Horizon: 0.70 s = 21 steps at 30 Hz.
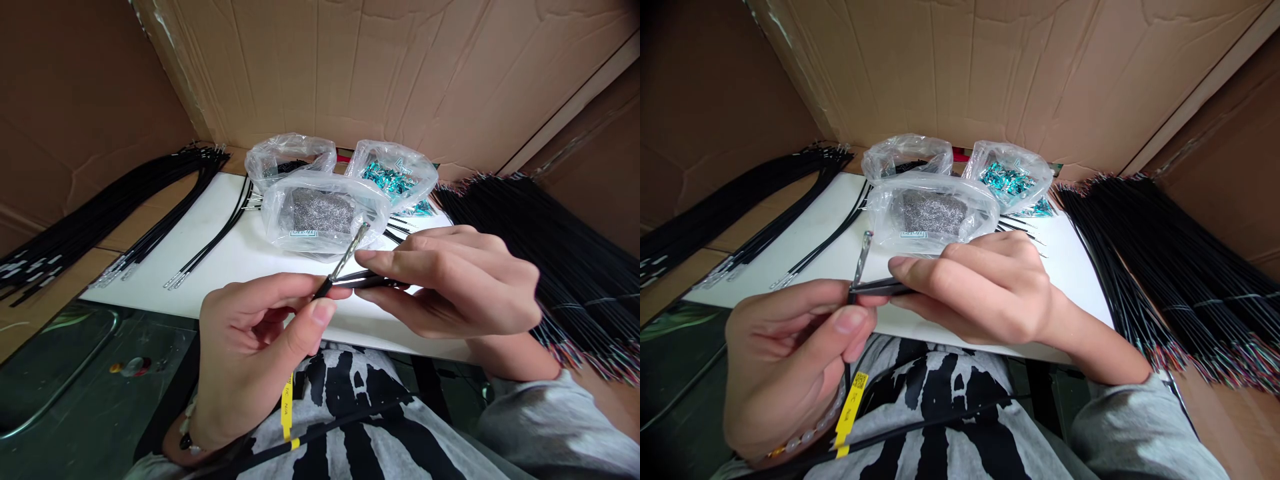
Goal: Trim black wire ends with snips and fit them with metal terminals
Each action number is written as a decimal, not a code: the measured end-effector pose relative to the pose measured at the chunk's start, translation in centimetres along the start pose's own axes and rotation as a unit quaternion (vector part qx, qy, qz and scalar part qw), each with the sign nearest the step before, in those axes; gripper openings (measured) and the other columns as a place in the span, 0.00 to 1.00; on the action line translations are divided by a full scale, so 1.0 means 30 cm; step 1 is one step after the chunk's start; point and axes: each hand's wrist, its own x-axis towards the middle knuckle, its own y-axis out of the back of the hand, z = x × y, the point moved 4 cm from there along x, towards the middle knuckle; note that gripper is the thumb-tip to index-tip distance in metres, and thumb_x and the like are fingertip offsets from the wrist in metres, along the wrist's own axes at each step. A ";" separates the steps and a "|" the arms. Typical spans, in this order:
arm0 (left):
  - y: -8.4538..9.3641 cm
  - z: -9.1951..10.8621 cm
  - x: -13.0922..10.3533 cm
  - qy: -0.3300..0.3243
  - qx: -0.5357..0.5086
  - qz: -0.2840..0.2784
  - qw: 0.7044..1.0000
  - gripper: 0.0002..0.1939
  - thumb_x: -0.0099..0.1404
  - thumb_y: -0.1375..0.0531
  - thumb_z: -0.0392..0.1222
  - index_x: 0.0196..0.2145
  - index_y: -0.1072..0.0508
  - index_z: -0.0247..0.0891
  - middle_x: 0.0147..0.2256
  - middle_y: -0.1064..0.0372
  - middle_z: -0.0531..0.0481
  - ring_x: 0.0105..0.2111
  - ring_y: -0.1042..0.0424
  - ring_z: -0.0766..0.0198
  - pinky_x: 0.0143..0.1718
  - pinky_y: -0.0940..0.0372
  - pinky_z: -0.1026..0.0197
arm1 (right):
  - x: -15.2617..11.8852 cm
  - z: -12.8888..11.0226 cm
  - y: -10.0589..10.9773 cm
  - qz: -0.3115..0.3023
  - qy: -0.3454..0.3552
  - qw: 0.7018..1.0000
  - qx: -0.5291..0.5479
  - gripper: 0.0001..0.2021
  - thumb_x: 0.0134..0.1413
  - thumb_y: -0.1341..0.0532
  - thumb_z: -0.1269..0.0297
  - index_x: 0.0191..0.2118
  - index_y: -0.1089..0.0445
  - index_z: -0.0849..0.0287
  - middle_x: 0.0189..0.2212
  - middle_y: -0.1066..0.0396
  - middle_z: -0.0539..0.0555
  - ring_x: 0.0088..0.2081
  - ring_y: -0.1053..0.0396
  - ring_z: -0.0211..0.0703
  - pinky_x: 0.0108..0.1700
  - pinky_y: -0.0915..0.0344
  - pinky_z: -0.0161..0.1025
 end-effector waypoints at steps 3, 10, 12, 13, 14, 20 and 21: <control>0.000 0.001 -0.002 -0.007 0.035 0.013 0.999 0.08 0.64 0.33 0.36 0.35 0.15 0.49 0.23 0.25 0.58 0.17 0.35 0.71 0.16 0.43 0.65 | 0.001 -0.001 -0.002 -0.010 -0.003 1.000 -0.010 0.08 0.60 0.29 0.65 0.43 0.25 0.59 0.20 0.32 0.45 0.19 0.36 0.34 0.19 0.40 0.38; -0.013 0.017 0.005 0.011 0.044 0.057 0.997 0.06 0.61 0.32 0.35 0.32 0.14 0.45 0.25 0.22 0.56 0.17 0.37 0.71 0.16 0.42 0.66 | 0.005 -0.006 -0.001 -0.021 -0.008 1.000 -0.003 0.06 0.61 0.30 0.67 0.41 0.24 0.62 0.22 0.28 0.48 0.20 0.35 0.35 0.20 0.38 0.37; -0.016 0.017 0.005 0.014 0.047 0.044 0.998 0.06 0.62 0.33 0.37 0.33 0.14 0.45 0.24 0.22 0.55 0.16 0.37 0.71 0.15 0.43 0.65 | 0.009 0.001 0.004 -0.001 -0.029 0.999 0.021 0.04 0.61 0.31 0.69 0.40 0.25 0.60 0.25 0.25 0.49 0.22 0.32 0.36 0.22 0.35 0.36; -0.015 0.016 0.005 0.015 0.046 0.038 0.998 0.07 0.62 0.33 0.37 0.33 0.14 0.45 0.23 0.23 0.55 0.16 0.38 0.70 0.15 0.44 0.65 | 0.011 0.009 0.006 0.008 -0.053 0.997 0.047 0.04 0.60 0.31 0.69 0.40 0.26 0.60 0.27 0.24 0.50 0.23 0.31 0.36 0.22 0.34 0.36; -0.014 0.013 0.004 0.015 0.043 0.032 0.998 0.07 0.63 0.34 0.37 0.33 0.14 0.46 0.22 0.24 0.56 0.16 0.38 0.70 0.15 0.44 0.64 | 0.012 0.020 0.005 0.012 -0.087 0.993 0.079 0.06 0.60 0.30 0.68 0.40 0.26 0.59 0.28 0.25 0.50 0.23 0.32 0.36 0.22 0.34 0.35; -0.021 -0.003 0.011 0.020 0.012 -0.040 0.999 0.08 0.65 0.34 0.35 0.37 0.16 0.47 0.23 0.26 0.58 0.18 0.35 0.71 0.18 0.41 0.67 | 0.016 0.060 -0.028 -0.055 -0.249 0.928 0.271 0.13 0.57 0.28 0.60 0.43 0.29 0.57 0.28 0.30 0.45 0.19 0.44 0.28 0.17 0.46 0.30; -0.027 -0.002 0.016 0.024 0.015 -0.056 0.998 0.07 0.65 0.34 0.35 0.37 0.16 0.45 0.22 0.28 0.58 0.18 0.36 0.71 0.18 0.41 0.67 | 0.018 0.059 -0.030 -0.057 -0.250 0.925 0.282 0.11 0.59 0.29 0.61 0.43 0.28 0.58 0.28 0.29 0.45 0.18 0.43 0.28 0.17 0.46 0.29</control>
